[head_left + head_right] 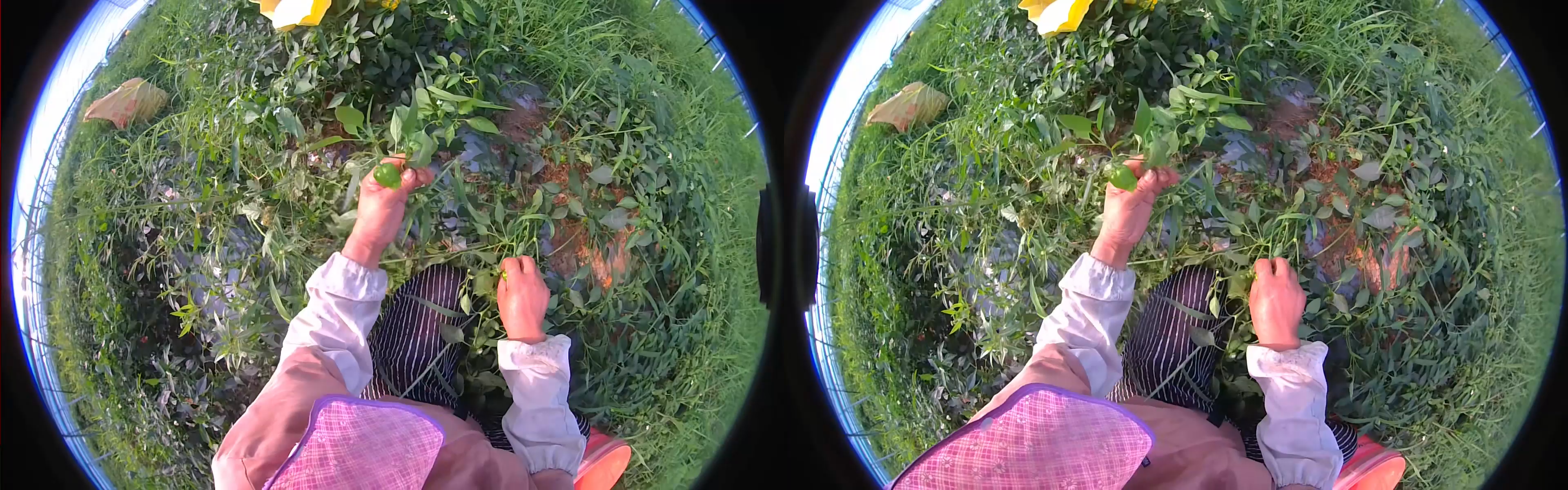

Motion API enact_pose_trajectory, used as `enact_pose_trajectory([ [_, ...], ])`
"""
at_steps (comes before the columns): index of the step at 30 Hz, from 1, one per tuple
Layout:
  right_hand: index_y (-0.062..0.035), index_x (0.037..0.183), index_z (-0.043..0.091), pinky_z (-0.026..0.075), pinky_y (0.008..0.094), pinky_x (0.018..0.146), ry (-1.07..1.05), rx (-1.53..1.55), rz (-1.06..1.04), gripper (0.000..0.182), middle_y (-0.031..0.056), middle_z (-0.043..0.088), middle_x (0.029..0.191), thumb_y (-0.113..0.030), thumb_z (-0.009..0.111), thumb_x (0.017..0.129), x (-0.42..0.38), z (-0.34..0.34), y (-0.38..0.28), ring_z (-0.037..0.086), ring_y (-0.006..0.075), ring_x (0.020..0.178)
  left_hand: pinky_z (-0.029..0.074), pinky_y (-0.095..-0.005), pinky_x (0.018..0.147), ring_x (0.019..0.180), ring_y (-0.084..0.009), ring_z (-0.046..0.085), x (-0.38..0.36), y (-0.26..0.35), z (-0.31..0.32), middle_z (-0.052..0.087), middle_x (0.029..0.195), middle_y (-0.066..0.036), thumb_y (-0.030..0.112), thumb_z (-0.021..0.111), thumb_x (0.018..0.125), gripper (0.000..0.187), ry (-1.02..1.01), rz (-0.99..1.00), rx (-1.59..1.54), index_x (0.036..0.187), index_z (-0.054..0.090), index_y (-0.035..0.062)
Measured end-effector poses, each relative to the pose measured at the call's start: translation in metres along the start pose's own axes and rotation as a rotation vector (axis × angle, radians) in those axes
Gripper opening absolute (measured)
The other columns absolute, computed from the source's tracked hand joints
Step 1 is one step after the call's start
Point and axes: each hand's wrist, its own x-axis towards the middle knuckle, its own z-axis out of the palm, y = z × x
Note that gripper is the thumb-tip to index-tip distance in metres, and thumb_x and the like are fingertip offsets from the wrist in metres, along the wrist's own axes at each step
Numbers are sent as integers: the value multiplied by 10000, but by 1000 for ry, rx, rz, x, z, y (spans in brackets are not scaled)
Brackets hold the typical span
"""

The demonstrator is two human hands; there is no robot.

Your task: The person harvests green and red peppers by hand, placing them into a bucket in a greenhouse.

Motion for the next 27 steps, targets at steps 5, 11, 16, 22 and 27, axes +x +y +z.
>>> enact_pose_trajectory([
  [5, -97, 851, 604, 494, 408, 647, 181, 1, -38, 172, 80, 574, 911, -100, 699, 708, 0, -22, -11, 601, 282, 820, 505, -267, 767, 828, -136, 621, -49, -9, 35, 644, 957, -50, 47, 724, 810, 214, -36, -176, 94, 1006, 643, 19],
  [11, -40, 855, 610, 493, 349, 581, 362, 550, -212, 231, 83, 621, 783, -65, 770, 690, -10, -68, -34, 627, 282, 689, 437, -283, 767, 843, -153, 547, -66, 3, 67, 570, 835, -12, 63, 724, 786, 156, -436, 17, 506, 928, 671, 25],
  [16, -24, 1070, 651, 504, 307, 644, 166, 929, 26, 384, 103, 634, 813, -95, 796, 723, -39, -89, -52, 634, 206, 696, 439, -347, 828, 854, -190, 577, -90, -16, 78, 666, 948, -42, 114, 728, 809, 102, -228, 60, 358, 883, 678, 64],
  [22, -15, 1124, 629, 477, 262, 654, 108, 1061, 79, 498, 44, 622, 819, -182, 845, 708, -55, -109, -51, 580, 115, 714, 406, -374, 840, 715, -229, 566, -89, -11, 110, 662, 751, -44, 77, 721, 725, 133, -327, 531, 845, 849, 676, 67],
  [27, 17, 1141, 601, 458, 230, 650, 9, 1235, 219, 486, 0, 603, 828, -172, 825, 752, -64, -96, -36, 544, 59, 757, 409, -366, 786, 692, -241, 551, -94, -14, 120, 605, 667, -49, 43, 740, 696, 173, -297, 608, 999, 856, 677, 66],
])
